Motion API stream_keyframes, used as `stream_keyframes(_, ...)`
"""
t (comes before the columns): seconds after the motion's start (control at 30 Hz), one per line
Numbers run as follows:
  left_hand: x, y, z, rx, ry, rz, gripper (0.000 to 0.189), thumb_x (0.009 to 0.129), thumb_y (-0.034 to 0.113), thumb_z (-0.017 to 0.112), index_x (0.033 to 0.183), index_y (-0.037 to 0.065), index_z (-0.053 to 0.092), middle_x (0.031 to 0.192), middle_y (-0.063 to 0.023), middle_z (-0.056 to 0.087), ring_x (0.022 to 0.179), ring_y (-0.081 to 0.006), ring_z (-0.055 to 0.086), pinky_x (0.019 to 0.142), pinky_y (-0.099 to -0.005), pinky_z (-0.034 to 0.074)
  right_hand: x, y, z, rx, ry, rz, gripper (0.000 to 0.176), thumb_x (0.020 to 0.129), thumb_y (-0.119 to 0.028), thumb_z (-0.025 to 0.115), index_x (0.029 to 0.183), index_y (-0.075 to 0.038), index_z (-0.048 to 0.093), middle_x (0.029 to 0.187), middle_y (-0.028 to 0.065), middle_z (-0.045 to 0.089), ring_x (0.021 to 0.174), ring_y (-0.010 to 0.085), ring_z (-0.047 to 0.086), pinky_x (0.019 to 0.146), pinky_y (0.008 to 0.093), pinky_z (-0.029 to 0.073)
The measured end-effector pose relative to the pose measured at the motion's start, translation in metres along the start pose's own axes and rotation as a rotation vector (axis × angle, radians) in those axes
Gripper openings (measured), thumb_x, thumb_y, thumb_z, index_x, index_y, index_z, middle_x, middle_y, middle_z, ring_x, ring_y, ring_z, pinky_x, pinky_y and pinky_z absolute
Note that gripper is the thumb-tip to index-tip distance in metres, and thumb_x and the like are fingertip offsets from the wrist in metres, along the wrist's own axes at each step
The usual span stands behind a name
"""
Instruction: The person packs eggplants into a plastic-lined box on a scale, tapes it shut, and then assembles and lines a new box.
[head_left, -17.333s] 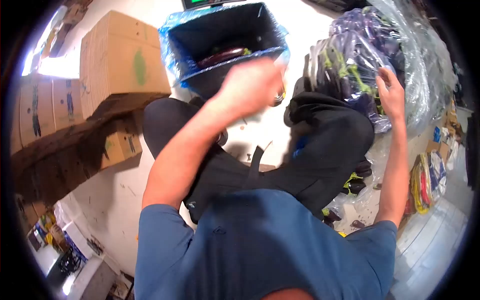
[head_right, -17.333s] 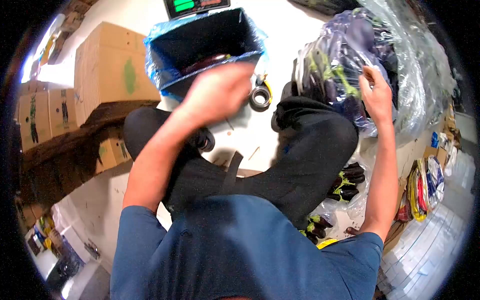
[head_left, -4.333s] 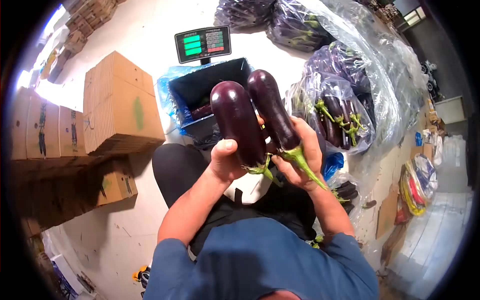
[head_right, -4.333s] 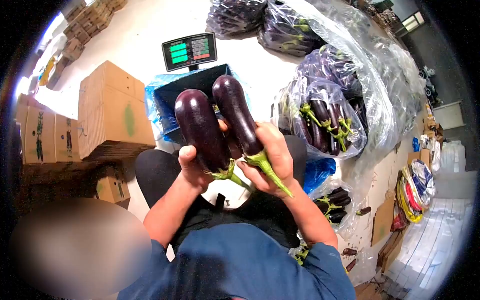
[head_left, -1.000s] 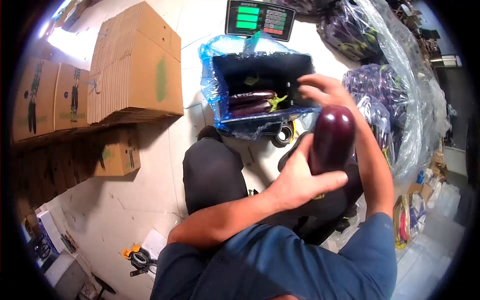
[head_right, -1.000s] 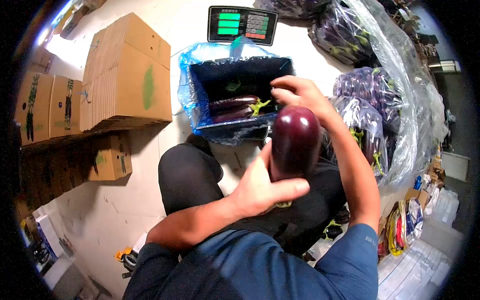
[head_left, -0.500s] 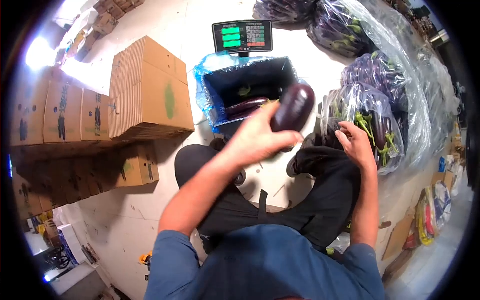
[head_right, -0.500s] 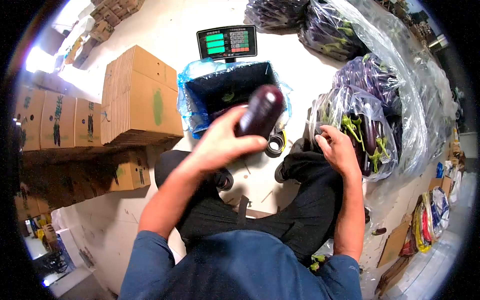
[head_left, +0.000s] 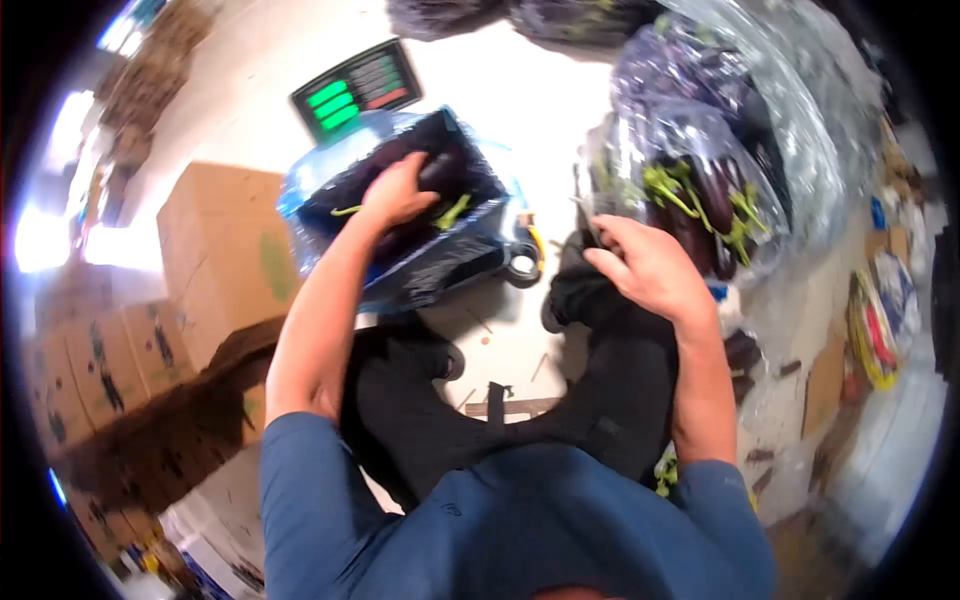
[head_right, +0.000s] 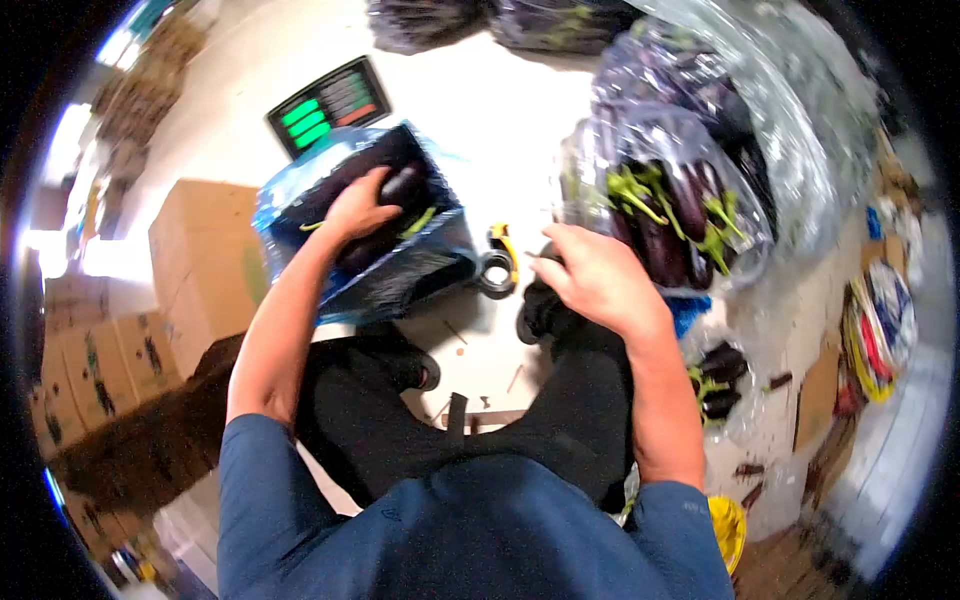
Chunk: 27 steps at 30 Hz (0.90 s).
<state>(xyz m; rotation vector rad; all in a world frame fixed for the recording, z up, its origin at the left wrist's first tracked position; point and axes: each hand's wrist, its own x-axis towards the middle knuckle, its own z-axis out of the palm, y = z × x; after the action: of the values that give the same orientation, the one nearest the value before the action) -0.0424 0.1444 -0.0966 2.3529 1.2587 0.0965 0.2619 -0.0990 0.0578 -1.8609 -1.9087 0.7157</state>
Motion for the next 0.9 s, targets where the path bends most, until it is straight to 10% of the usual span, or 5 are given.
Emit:
stream_keyframes(0.13,-0.018,0.003,0.013,0.402,-0.125,-0.014,0.085,0.078,0.017,0.076,0.152,0.021,0.034,0.148,-0.0216,0.044,0.125,-0.0393,0.055,0.101,-0.0489,0.048,-0.007,0.009,-0.003,-0.064,0.015,-0.015,0.039,0.090,-0.026,0.068,0.118,0.001,0.063,0.107,0.0209,0.068,0.096,0.0381,0.066,0.085,0.0421,0.053)
stream_keyframes(0.43,-0.025,0.021,-0.031,-0.103,0.045,-0.015,0.052,0.086,0.024,0.071,0.130,-0.001,0.059,0.125,-0.0241,0.063,0.115,-0.0395,0.062,0.102,-0.0417,0.047,-0.054,0.103,-0.039,0.070,0.293,0.457,0.036,0.089,-0.024,0.065,0.117,-0.002,0.066,0.101,0.0206,0.071,0.093,0.0349,0.070,0.084,0.0392,0.054)
stream_keyframes(0.57,-0.050,0.095,-0.098,-0.662,0.340,-0.029,0.033,0.090,0.012,0.065,0.120,-0.002,0.065,0.109,-0.0129,0.071,0.099,-0.0206,0.067,0.088,-0.0325,0.052,-0.083,0.193,-0.043,-0.284,0.440,0.571,0.043,0.086,-0.026,0.067,0.122,-0.002,0.063,0.107,0.0250,0.067,0.104,0.0432,0.063,0.091,0.0478,0.049)
stream_keyframes(0.73,-0.130,0.168,-0.181,-1.187,0.425,0.628,0.010,0.082,-0.002,0.050,0.086,-0.001,0.059,0.083,-0.0131,0.061,0.076,-0.0243,0.058,0.074,-0.0366,0.049,-0.061,0.200,-0.039,-0.417,0.561,0.462,0.048,0.083,-0.025,0.070,0.122,0.003,0.062,0.119,0.0275,0.064,0.112,0.0437,0.060,0.098,0.0477,0.047)
stream_keyframes(0.9,-0.207,0.198,-0.227,-1.050,0.312,1.343,0.006,0.083,0.001,0.052,0.086,0.000,0.058,0.089,-0.0132,0.061,0.075,-0.0244,0.058,0.070,-0.0375,0.050,-0.030,0.223,-0.023,-0.401,0.473,0.613,0.052,0.081,-0.030,0.070,0.117,0.006,0.062,0.115,0.0301,0.065,0.109,0.0449,0.062,0.095,0.0477,0.048)
